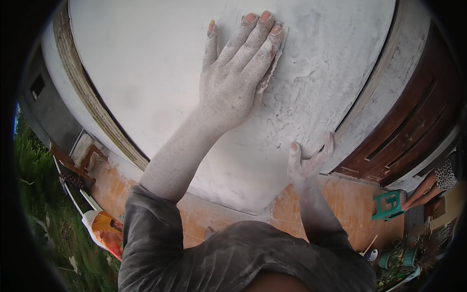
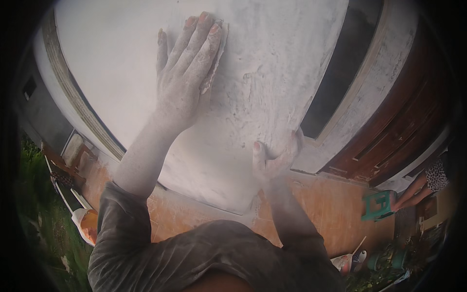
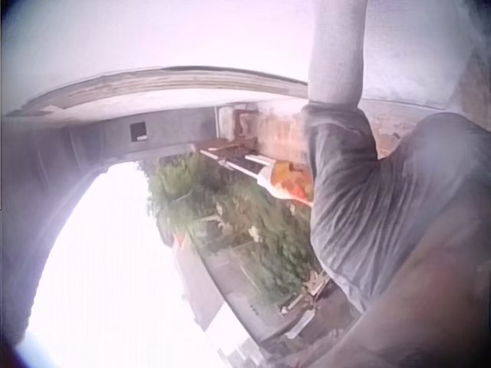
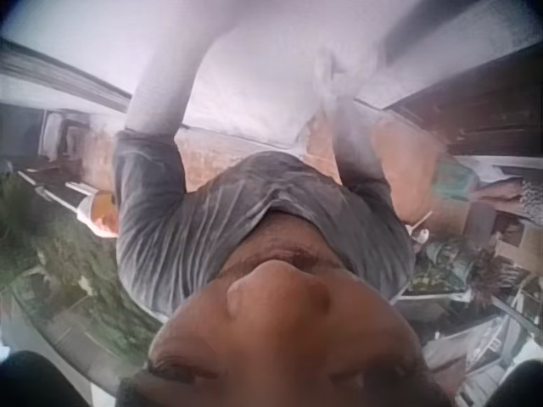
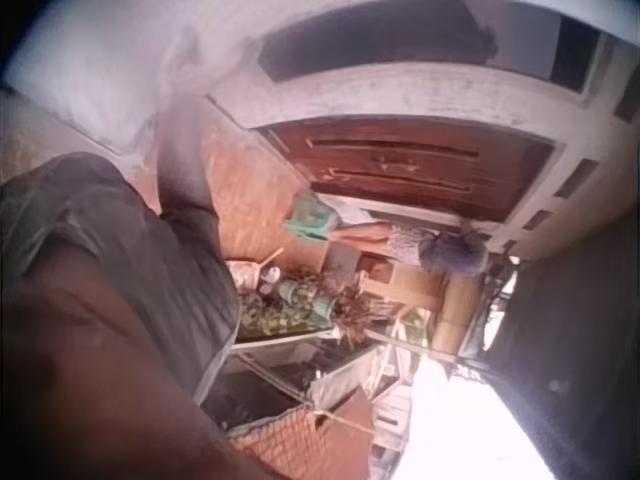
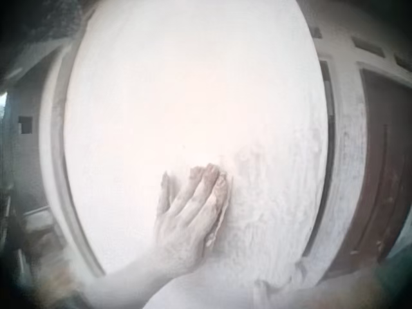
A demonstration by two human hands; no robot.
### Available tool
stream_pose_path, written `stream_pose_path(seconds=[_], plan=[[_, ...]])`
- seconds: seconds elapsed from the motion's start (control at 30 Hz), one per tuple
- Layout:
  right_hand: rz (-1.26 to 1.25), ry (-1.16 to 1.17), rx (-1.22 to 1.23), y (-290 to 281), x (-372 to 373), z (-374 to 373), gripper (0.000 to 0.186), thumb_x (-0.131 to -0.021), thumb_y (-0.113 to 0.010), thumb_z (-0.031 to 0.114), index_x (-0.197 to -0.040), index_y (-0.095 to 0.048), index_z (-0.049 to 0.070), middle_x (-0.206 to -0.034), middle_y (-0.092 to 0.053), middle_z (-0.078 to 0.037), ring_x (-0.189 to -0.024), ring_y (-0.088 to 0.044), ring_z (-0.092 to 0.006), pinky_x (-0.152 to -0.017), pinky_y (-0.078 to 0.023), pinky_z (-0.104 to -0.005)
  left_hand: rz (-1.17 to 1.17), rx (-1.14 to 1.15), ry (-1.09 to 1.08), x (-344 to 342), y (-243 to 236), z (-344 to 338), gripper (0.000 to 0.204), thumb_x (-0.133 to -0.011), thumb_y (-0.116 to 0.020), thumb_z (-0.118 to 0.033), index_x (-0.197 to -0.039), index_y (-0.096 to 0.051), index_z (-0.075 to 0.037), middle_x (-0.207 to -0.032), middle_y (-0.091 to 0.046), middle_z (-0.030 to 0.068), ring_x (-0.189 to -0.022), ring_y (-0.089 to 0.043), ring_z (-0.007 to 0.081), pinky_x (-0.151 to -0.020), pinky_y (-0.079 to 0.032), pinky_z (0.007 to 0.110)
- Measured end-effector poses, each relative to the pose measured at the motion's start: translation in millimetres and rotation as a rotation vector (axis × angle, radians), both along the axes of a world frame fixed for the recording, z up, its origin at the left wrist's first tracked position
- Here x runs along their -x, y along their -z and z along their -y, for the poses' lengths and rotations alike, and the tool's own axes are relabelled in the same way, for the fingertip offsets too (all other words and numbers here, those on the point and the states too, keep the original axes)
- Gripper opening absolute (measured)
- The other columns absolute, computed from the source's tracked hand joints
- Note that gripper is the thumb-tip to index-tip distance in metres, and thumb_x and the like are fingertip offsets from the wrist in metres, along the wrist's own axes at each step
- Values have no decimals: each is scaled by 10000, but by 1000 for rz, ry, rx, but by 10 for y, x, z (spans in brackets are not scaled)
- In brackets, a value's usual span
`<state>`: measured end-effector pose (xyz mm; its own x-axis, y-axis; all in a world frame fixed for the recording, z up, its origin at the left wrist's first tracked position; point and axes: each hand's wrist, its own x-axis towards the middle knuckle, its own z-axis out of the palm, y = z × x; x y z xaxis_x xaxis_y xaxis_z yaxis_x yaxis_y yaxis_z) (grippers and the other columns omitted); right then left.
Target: The person smooths a white wall surface using a small rectangular sanding block held in the left hand, rubbing it back and forth across the wall. The person occasionally uses the right hand to feel the wall texture. The task continues across different sections of the wall.
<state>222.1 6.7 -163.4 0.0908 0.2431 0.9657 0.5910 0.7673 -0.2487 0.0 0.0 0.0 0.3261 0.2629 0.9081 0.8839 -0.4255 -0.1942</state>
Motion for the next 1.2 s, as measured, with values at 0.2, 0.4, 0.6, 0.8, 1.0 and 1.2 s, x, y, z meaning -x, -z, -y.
stream_pose_path(seconds=[0.2,0.4,0.6,0.8,1.0,1.2], plan=[[51,11,10,33,-36,-7,823,-939,-712,246,-1512,-213,-71,-1483,-286,-348,-1338,-371,-467,-1086,-351,-599,149,-11,-40,-251,775,-12,563,-1054,-441,-245,-1599,-349,-134,-1676,-305,98,-1567,-228,277,-1234,-14,678],[85,-13,7,45,-73,12,841,-915,-736,206,-1512,-213,-70,-1486,-275,-348,-1327,-363,-475,-1086,-327,-610,99,-53,-91,-164,148,-268,619,-1025,-462,-214,-1610,-303,-90,-1687,-260,134,-1581,-164,309,-1221,24,694],[89,-51,-52,57,-88,-64,889,-927,-722,354,-1485,-242,-144,-1453,-302,-300,-1369,-312,-445,-1137,-261,-593,89,48,-64,-305,524,139,561,-1066,-426,-290,-1595,-354,-119,-1687,-275,101,-1569,-219,279,-1213,26,703],[155,-22,-46,99,-148,-27,865,-925,-719,337,-1482,-247,-127,-1449,-292,-310,-1342,-322,-429,-1125,-258,-594,135,-66,-31,-375,47,-98,778,-927,-569,-31,-1630,-237,-70,-1703,-204,160,-1585,-121,368,-1197,23,721],[108,-88,-33,115,-142,-25,823,-921,-721,354,-1445,-306,-126,-1408,-331,-316,-1314,-343,-430,-1118,-267,-593,120,3,-53,-451,212,165,595,-1041,-473,-251,-1597,-339,-90,-1686,-272,118,-1568,-220,304,-1194,7,733],[139,-23,-13,102,-158,-5,839,-934,-696,445,-1446,-316,-99,-1407,-335,-314,-1321,-361,-446,-1102,-299,-604,169,-20,-70,-442,154,-61,611,-1033,-472,-257,-1599,-330,-78,-1692,-263,112,-1583,-171,287,-1198,47,723]])
